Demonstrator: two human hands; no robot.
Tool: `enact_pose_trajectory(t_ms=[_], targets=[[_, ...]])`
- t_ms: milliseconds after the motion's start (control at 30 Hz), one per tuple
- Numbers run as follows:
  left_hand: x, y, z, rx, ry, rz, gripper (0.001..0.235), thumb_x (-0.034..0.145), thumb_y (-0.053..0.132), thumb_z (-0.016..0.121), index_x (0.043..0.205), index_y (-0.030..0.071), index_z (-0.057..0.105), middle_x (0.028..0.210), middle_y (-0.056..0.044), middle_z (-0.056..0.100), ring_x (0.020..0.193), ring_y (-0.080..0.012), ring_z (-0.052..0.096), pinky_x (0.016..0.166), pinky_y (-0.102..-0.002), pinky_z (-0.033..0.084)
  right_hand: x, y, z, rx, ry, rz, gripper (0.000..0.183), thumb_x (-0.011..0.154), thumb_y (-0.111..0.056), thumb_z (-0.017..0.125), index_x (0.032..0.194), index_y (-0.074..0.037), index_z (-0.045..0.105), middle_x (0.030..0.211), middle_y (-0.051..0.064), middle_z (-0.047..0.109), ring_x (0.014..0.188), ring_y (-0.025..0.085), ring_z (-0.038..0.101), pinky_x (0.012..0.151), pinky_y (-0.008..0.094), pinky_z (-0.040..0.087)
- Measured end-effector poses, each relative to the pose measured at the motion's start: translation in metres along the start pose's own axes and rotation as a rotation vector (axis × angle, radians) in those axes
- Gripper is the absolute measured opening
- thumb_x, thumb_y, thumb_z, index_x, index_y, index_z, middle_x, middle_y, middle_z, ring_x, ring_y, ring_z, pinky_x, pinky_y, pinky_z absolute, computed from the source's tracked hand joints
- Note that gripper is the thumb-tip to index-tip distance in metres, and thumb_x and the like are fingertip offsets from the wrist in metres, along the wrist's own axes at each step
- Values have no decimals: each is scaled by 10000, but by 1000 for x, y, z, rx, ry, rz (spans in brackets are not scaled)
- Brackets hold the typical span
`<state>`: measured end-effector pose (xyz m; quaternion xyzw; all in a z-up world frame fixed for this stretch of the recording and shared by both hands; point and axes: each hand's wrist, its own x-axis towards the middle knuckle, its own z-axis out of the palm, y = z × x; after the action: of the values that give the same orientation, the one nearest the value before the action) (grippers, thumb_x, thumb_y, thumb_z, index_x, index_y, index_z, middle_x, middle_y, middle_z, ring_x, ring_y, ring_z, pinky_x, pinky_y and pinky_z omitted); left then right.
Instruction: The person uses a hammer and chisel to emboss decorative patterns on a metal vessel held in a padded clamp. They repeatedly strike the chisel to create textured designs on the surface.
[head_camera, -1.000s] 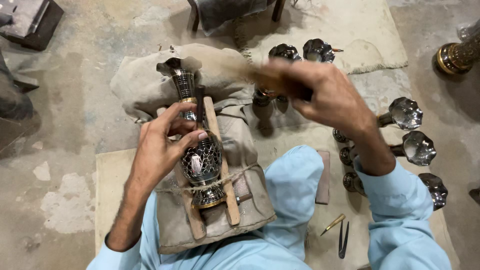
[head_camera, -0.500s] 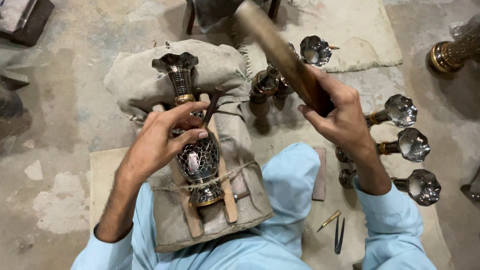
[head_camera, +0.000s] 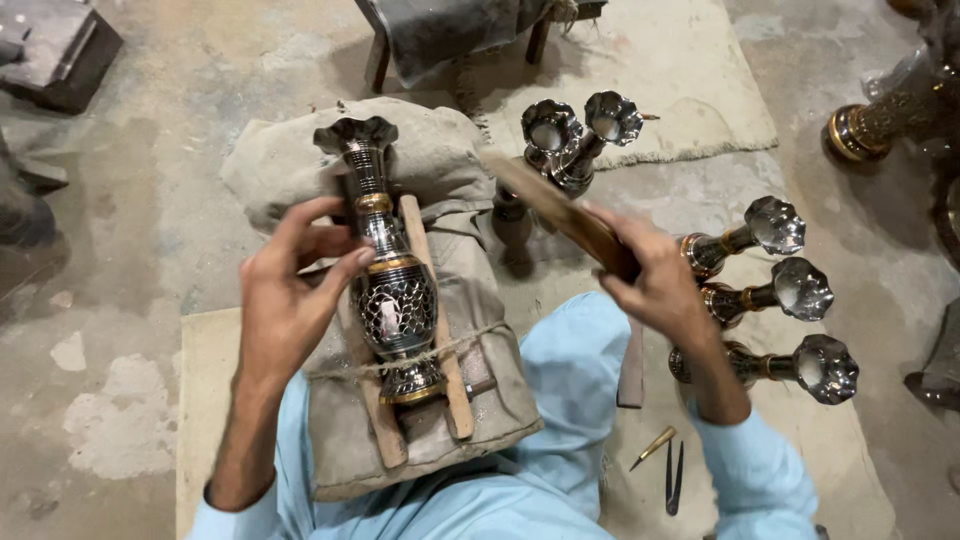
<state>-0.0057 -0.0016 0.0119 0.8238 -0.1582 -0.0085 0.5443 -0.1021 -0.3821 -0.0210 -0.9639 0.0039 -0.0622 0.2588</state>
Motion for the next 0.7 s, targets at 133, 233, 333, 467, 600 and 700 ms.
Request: enact_pose_trajectory(t_ms=[133,233,333,467,600,700], targets=[[-55,-44,-9,-269,219,-8,461,922,63,744,1317,38,506,1023,-79,714,942,-160,705,822,-295,595,-68,50,78,191,-206,282,555,741,-154,825,1229,-10,605,908,172,740,802,252,710,745,400,573],[-92,-78,-5,-325,247,-131,270,957,108,660,1193,35,553,983,-65,670,855,-143,668,742,-271,568,-121,68,132,41,-546,380,451,718,-186,871,1088,-22,672,946,169,751,860,270,727,799,395,593],[-119,-94,8,-320,228,-298,253,980,164,670,1178,11,635,902,-88,600,778,-159,539,645,-282,440,-137,68,151,-18,-830,381,496,737,-321,965,1031,-3,722,918,155,755,830,248,733,773,393,584],[-132,-83,17,24,110,-252,428,887,299,749,1236,62,672,978,-41,732,799,-177,628,631,-326,478,-80,58,126,307,-425,206,267,806,-29,684,1066,-62,740,819,73,793,624,132,722,600,295,589],[-132,-54,25,39,30,-50,448,923,387,742,1183,25,703,1057,-73,703,914,-200,691,776,-349,543,25,10,96,864,-131,-105,316,1049,-167,621,1330,-23,626,1010,76,736,840,125,670,740,278,576],[-132,-40,29,155,33,-82,432,867,396,792,1024,-1,729,952,-117,680,835,-233,671,735,-383,531,99,-41,98,993,-252,-101,406,1042,-237,562,1385,-20,559,1190,95,701,1007,158,720,847,292,623]])
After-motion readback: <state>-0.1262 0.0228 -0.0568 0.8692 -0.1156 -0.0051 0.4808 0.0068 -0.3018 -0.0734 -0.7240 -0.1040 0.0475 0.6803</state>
